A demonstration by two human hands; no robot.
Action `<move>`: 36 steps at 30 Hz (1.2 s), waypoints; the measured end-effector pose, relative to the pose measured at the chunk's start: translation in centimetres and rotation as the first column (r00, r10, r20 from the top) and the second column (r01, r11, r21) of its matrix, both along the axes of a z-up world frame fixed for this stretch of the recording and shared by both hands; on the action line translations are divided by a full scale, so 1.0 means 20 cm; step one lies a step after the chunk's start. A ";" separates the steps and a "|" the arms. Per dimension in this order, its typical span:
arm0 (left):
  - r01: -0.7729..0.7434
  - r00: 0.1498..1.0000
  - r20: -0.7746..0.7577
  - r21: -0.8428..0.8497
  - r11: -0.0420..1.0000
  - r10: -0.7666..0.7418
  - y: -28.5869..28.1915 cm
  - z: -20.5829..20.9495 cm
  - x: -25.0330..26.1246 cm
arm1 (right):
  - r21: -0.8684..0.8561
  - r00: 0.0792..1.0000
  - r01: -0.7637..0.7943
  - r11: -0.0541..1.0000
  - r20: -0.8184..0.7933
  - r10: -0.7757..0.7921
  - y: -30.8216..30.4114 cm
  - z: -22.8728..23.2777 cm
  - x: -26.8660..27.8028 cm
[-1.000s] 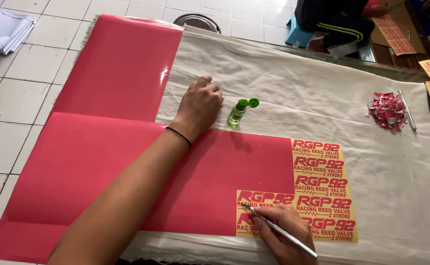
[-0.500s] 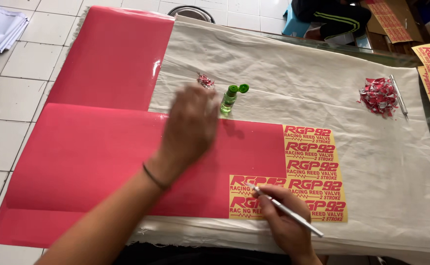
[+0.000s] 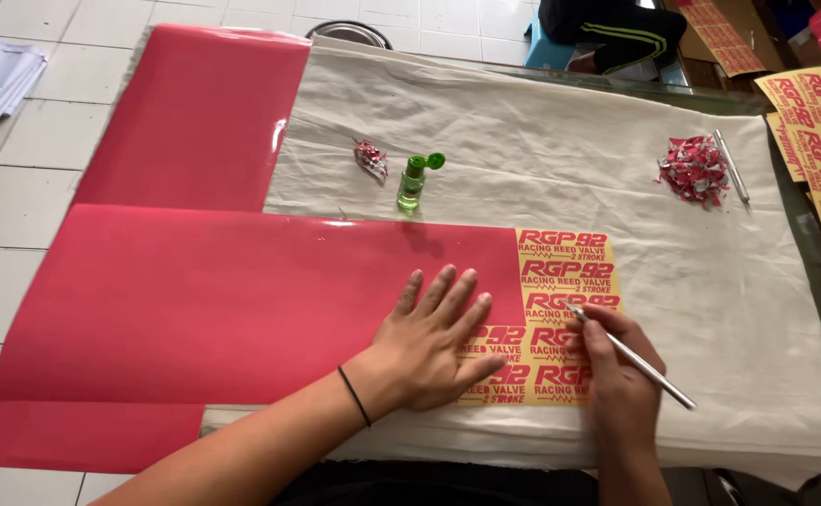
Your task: The person uses a silver craft knife to carefully cut around the edges of red and yellow text stickers on a pink vinyl sheet. They peel away the excess vinyl material from around the letters and place the scraps on the table.
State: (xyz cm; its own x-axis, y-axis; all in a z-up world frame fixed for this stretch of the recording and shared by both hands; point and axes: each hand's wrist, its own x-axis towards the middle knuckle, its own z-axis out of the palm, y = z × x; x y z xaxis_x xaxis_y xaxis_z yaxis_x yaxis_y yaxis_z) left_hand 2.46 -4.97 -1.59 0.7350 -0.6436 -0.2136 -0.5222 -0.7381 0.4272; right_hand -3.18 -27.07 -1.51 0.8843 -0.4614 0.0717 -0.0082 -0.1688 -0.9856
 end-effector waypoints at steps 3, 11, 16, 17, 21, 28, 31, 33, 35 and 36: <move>-0.111 0.900 0.360 -0.352 0.929 0.244 -0.13 -0.03 0.02 | -0.032 1.000 0.015 0.999 0.014 -0.015 0.01 0.02 0.00; -0.086 0.840 0.524 -0.126 0.988 0.140 -0.27 -0.19 0.11 | -0.058 0.999 0.019 0.998 0.051 -0.017 0.02 0.01 -0.01; -0.231 0.923 0.178 -0.455 0.860 0.342 -0.27 0.02 0.21 | -0.050 0.999 0.023 0.998 0.039 -0.021 0.02 0.01 -0.01; -0.214 0.907 0.271 -0.363 0.907 0.322 -0.27 0.07 0.20 | 0.015 0.996 0.032 0.999 0.084 -0.033 0.02 0.00 0.00; -0.138 0.916 0.378 -0.012 0.990 0.132 -0.33 0.22 0.11 | 0.174 0.987 0.063 0.983 0.137 -0.087 -0.01 -0.03 -0.01; -0.036 0.830 0.530 -0.255 0.966 0.171 -0.36 -0.12 0.10 | 0.247 0.977 0.109 0.963 0.149 -0.149 -0.04 -0.03 -0.02; -0.036 0.903 0.351 -0.516 0.856 0.249 -0.24 0.04 0.06 | 0.294 0.971 0.008 0.956 0.227 -0.077 -0.09 0.02 -0.05; -0.031 0.806 0.533 -0.396 0.918 0.257 -0.12 0.06 -0.03 | 0.031 0.983 -0.015 0.999 0.186 0.009 -0.11 0.08 -0.10; -0.069 0.818 0.520 -0.339 0.938 0.248 -0.06 -0.01 -0.11 | -0.025 0.990 -0.056 0.998 0.132 0.059 -0.11 0.10 -0.08; -0.104 0.819 0.520 -0.282 0.954 0.243 -0.03 -0.05 -0.13 | -0.080 0.990 -0.104 0.991 0.092 0.112 -0.10 0.11 -0.05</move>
